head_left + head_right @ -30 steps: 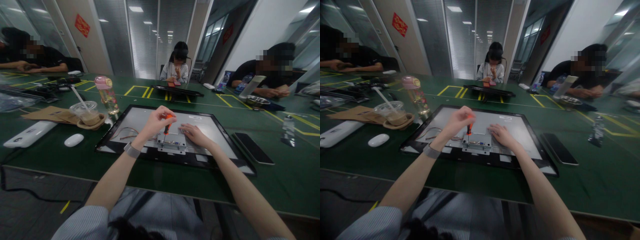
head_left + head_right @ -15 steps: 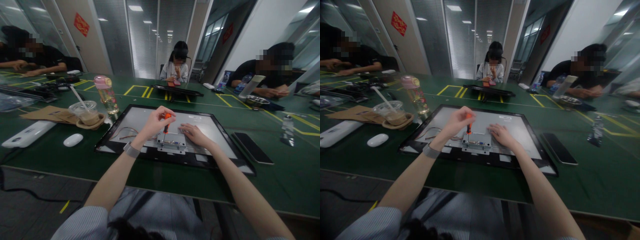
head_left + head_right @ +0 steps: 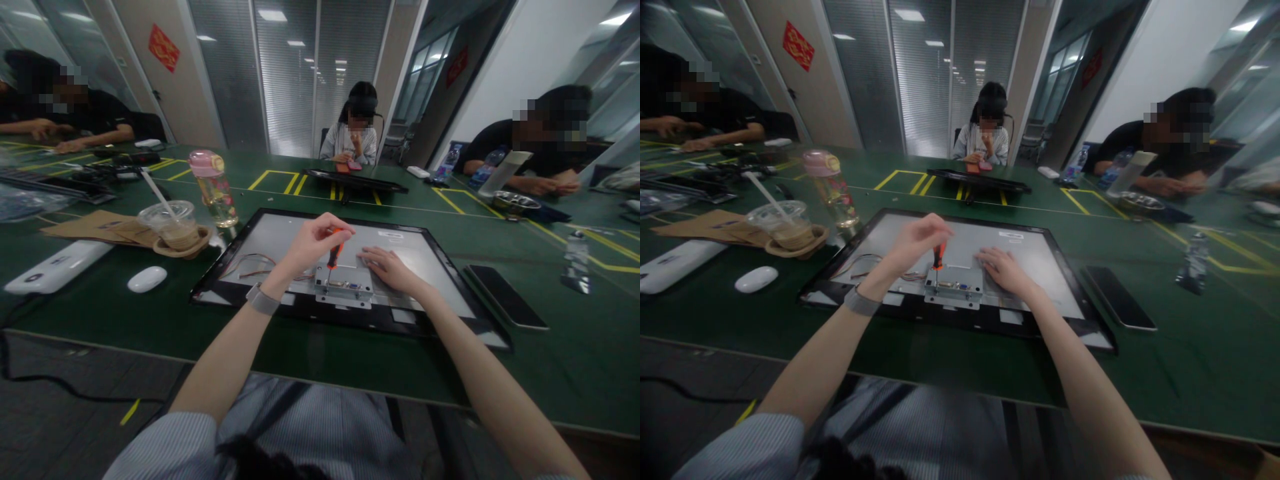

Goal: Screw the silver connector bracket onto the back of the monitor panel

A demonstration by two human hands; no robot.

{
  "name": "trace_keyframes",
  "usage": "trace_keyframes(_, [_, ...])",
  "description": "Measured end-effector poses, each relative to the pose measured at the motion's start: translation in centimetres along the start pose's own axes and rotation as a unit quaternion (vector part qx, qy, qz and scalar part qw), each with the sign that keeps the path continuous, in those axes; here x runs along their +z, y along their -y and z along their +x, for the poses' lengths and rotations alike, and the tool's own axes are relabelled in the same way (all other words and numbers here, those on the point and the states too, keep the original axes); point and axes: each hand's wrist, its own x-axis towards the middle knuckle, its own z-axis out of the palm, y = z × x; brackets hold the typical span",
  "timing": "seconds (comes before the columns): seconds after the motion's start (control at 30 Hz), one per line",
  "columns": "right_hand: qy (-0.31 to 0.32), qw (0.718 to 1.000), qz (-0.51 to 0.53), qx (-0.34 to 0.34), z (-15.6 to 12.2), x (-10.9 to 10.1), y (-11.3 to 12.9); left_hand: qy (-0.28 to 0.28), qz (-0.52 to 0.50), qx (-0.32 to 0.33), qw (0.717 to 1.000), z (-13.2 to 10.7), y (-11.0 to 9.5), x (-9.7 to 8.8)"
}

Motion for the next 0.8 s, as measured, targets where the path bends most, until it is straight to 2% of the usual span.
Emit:
trace_keyframes(0.27, [0.005, 1.0, 0.005, 0.003, 0.0, -0.1, 0.2, 0.005, -0.024, -0.024, 0.999, 0.2, 0.3, 0.1])
trace_keyframes(0.4, [0.003, 1.0, 0.005, 0.003, 0.0, -0.2, 0.2, 0.048, -0.053, -0.032, 0.997, 0.2, 0.2, -0.2])
trace_keyframes(0.5, [0.003, 1.0, 0.003, -0.003, 0.0, -0.2, 0.2, 0.057, -0.018, -0.037, 0.998, 0.0, -0.3, -0.3])
trace_keyframes(0.67, [0.002, 1.0, 0.006, -0.001, 0.0, 0.0, 0.0, 0.021, 0.059, 0.012, 0.998, -0.3, -0.8, 0.0])
trace_keyframes(0.8, [0.002, 1.0, 0.009, -0.003, 0.0, 0.1, -0.1, -0.005, 0.075, 0.044, 0.996, -0.2, -0.5, 0.1])
